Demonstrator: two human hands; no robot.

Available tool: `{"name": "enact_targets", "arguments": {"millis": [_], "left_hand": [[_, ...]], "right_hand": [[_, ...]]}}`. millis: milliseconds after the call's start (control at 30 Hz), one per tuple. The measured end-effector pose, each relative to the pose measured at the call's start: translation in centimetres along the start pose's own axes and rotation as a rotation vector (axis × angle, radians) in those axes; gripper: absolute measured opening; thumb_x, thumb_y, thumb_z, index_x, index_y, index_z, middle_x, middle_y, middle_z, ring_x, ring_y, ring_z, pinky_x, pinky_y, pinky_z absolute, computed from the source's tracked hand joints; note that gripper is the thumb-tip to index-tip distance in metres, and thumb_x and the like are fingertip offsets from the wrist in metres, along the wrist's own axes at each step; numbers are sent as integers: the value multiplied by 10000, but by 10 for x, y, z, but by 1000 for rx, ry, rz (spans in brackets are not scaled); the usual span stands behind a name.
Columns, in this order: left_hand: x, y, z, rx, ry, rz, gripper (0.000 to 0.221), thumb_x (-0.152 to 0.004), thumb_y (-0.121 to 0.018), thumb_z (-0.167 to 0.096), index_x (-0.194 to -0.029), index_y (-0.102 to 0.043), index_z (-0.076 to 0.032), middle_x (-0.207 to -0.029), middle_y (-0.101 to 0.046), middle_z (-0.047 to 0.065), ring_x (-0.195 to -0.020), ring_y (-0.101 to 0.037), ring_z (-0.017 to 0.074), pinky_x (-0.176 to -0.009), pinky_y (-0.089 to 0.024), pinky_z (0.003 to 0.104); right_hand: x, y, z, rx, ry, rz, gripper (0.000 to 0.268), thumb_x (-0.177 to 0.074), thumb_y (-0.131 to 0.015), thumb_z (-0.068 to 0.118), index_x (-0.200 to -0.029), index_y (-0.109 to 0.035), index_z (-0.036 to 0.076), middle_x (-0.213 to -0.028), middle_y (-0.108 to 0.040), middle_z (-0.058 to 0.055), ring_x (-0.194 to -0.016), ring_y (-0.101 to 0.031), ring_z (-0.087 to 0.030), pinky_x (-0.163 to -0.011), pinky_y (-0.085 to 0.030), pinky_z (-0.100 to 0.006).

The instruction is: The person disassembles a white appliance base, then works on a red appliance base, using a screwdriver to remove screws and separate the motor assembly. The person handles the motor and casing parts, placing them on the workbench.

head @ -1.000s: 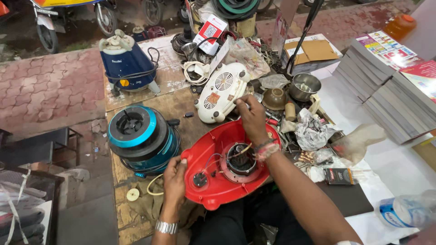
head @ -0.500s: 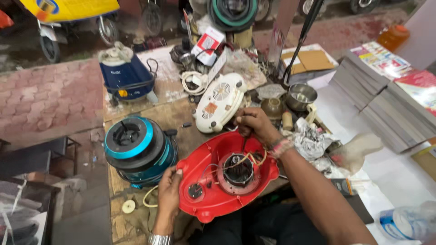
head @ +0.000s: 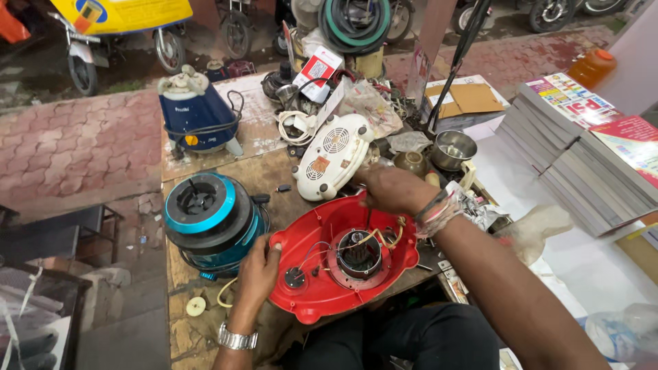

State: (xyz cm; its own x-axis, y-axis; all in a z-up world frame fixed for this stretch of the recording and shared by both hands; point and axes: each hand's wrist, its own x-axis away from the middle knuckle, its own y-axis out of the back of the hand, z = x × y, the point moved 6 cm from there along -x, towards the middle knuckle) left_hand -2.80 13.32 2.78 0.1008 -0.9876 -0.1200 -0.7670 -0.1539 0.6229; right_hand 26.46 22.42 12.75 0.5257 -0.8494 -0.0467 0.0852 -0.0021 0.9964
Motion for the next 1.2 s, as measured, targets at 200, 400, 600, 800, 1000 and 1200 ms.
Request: {"name": "enact_targets", "arguments": {"millis": [200, 400, 600, 800, 1000, 1200], "left_hand": [[-29, -23, -100, -77, -534, 65, 567, -891, -769, -313, -1337, -584, -15, -1329, -640, 224, -1232, -605, 385, -1035, -458, 471], [-72, -97, -153, 411, -504, 428, 424, -818, -782, -154, -1195, -637, -25, -1171, -729, 123, -1130, -695, 232, -993, -534, 370], [-74, -131, -138, 451, -445, 490, 222, -867, -783, -109, -1044, -681, -23, -1006, -765, 73, -960, -715, 158, -892, -568, 324], [-66, -129, -143, 525, -491, 473, 270, -860, -764, -141, -1099, -710, -28, -1010, -783, 82, -933, -748, 163, -876, -580, 329], [-68, -124, -144, 354, -521, 413, 357, -833, -810, -205, -1107, -700, -5, -997, -774, 133, -916, -750, 225, -845, -570, 364], [-71, -132, -143, 356, -467, 447, 343, -844, -810, -237, -1079, -700, -12, -988, -776, 125, -924, -756, 225, -849, -569, 364]], "right_hand": [[6, 6, 4, 214, -58, -215, 272, -1014, -554, 340, -1181, -677, 164, -888, -710, -141, -761, -703, -329, -678, -548, -488], [8, 19, 5, -46, -119, -121, 472, -971, -615, 483, -1177, -602, 58, -907, -705, -193, -850, -706, -387, -732, -562, -488], [16, 27, 14, -6, 122, -92, 249, -901, -651, 351, -1005, -704, 131, -971, -719, -182, -926, -712, -384, -781, -570, -477], [23, 28, 6, -37, -315, 46, 477, -951, -697, 431, -1168, -626, 13, -1076, -685, -247, -986, -684, -410, -830, -547, -497], [21, 53, 31, -99, 3, 26, 317, -756, -785, 230, -1056, -725, 150, -1044, -663, -173, -1016, -649, -375, -850, -529, -478], [20, 43, 21, 8, -122, 77, 232, -865, -715, 314, -1047, -712, 170, -971, -696, -123, -1000, -691, -328, -838, -562, -463]]}}
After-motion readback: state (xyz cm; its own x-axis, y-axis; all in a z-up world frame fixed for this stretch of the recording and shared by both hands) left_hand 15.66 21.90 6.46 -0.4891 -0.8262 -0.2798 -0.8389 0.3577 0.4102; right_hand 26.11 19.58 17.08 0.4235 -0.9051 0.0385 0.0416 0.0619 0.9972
